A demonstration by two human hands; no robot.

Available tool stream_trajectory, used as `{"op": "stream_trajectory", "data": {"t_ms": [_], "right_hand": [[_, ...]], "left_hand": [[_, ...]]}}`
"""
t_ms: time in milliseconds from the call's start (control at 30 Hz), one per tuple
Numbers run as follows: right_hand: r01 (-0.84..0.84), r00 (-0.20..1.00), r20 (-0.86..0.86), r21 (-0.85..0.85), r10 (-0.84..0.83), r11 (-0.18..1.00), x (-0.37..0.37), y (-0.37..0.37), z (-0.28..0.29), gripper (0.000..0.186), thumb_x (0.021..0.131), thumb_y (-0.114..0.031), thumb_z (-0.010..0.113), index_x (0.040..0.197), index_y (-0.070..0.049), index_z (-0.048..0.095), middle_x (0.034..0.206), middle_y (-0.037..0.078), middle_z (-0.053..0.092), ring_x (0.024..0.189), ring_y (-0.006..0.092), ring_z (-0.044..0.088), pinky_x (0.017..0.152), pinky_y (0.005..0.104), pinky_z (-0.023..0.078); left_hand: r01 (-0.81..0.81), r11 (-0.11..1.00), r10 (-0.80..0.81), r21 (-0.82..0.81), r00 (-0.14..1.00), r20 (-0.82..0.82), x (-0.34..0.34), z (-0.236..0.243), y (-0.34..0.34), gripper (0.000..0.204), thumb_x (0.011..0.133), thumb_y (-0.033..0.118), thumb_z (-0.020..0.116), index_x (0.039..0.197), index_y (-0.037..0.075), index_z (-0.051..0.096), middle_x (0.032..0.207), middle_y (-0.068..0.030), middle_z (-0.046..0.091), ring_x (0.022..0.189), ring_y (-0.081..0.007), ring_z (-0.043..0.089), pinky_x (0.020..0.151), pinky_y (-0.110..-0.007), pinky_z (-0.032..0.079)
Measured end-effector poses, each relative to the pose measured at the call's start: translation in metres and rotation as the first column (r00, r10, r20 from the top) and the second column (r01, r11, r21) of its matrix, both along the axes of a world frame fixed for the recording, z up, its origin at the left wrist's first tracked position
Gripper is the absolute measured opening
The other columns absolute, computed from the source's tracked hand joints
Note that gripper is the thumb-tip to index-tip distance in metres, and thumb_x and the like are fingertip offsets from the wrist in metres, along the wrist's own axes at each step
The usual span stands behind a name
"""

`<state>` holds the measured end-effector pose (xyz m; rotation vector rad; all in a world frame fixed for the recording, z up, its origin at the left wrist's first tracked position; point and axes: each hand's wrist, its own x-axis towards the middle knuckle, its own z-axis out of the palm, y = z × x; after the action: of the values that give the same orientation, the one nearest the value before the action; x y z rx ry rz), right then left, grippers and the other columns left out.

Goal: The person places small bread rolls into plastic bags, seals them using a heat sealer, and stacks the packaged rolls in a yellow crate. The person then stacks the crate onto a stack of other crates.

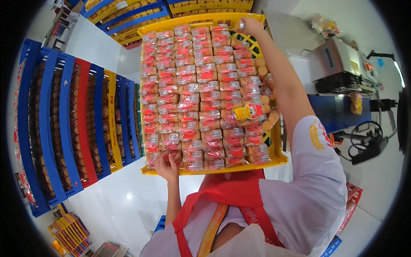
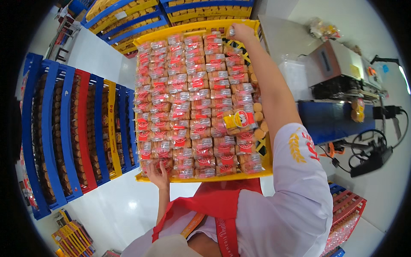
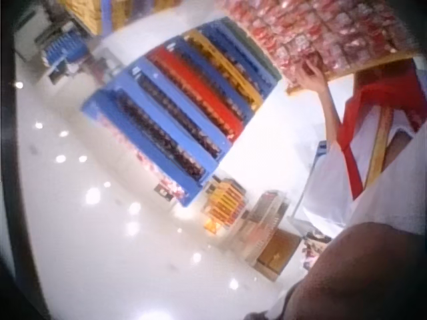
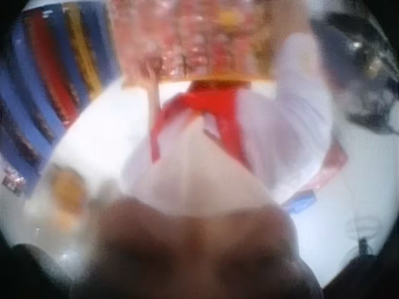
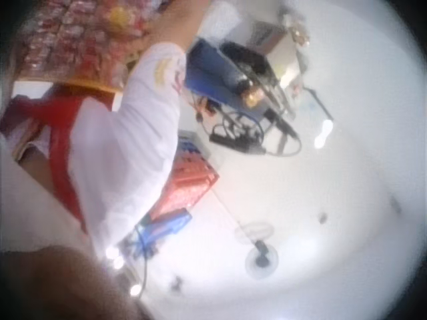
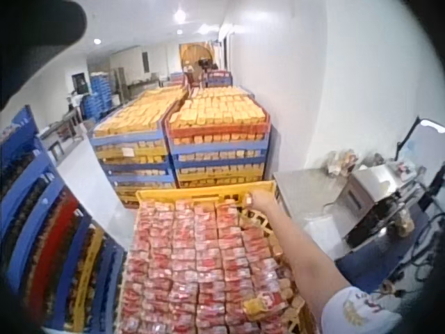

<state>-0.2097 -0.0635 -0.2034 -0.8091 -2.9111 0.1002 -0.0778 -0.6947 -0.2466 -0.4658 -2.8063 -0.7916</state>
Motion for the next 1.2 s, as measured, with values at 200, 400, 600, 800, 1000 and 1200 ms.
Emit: {"op": "stream_trajectory", "data": {"t_ms": [200,400,600,800,1000,1200], "right_hand": [[-0.126,0.975,0.168,-0.107,0.143,0.986,-0.038,0.025,-0.119,0.046,0.077,-0.016,0.058,0.123,-0.015,0.054,0.105,0.015,0.064,0.097,0.0338,0.061,0.08,0.0424,0.05],[-0.12,0.854,0.436,-0.368,0.285,0.922,-0.05,0.019,-0.083,0.07,0.068,-0.006,0.064,0.134,-0.018,0.046,0.108,0.017,0.064,0.095,0.0311,0.062,0.078,0.0401,0.05],[-0.111,0.985,-0.17,-0.541,0.021,0.834,0.012,0.041,-0.087,0.084,0.071,-0.02,0.07,0.143,-0.012,0.027,0.132,0.019,0.048,0.115,0.0299,0.052,0.088,0.0372,0.047],[0.367,0.889,0.379,-0.256,-0.256,0.894,0.127,-0.016,-0.132,0.075,0.07,-0.029,0.074,0.13,-0.006,0.033,0.109,0.023,0.061,0.102,0.0397,0.058,0.085,0.0433,0.048],[0.533,0.825,0.012,-0.351,-0.565,0.77,0.134,-0.064,-0.058,0.076,0.065,-0.028,0.079,0.119,-0.002,0.03,0.105,0.021,0.062,0.099,0.0343,0.061,0.078,0.0453,0.05],[-0.297,0.847,-0.345,-0.938,-0.405,0.177,0.173,-0.146,0.109,0.066,0.074,-0.022,0.076,0.126,-0.001,0.041,0.115,0.011,0.058,0.098,0.0174,0.061,0.081,0.0296,0.049]], "left_hand": [[-0.009,0.997,0.008,0.073,1.0,0.016,-0.004,-0.004,0.003,0.004,0.082,0.006,0.063,0.083,0.001,0.062,0.087,-0.0097,0.062,0.084,-0.0239,0.056,0.075,-0.034,0.044],[-0.041,0.999,0.039,0.019,0.994,0.101,0.004,-0.007,0.003,0.004,0.081,0.006,0.064,0.081,0.002,0.062,0.085,-0.0092,0.062,0.082,-0.0245,0.056,0.076,-0.035,0.044],[-0.005,0.998,0.004,0.061,1.0,0.023,-0.006,0.0,0.013,0.004,0.08,0.007,0.065,0.081,0.003,0.063,0.082,-0.0092,0.061,0.08,-0.0242,0.056,0.076,-0.035,0.044],[0.001,1.0,-0.002,0.027,0.999,0.053,-0.001,-0.002,0.004,0.004,0.077,0.011,0.067,0.079,0.008,0.064,0.083,-0.0075,0.062,0.083,-0.0266,0.056,0.077,-0.038,0.043],[0.084,0.996,-0.083,0.014,0.994,-0.067,-0.007,0.007,0.0,0.007,0.077,0.013,0.069,0.08,0.007,0.066,0.086,-0.0093,0.064,0.084,-0.0274,0.057,0.08,-0.039,0.043],[0.241,0.864,-0.303,0.443,0.95,0.075,-0.046,0.073,0.061,0.023,0.081,0.014,0.067,0.101,0.004,0.061,0.105,-0.0112,0.058,0.099,-0.026,0.052,0.089,-0.041,0.04]]}}
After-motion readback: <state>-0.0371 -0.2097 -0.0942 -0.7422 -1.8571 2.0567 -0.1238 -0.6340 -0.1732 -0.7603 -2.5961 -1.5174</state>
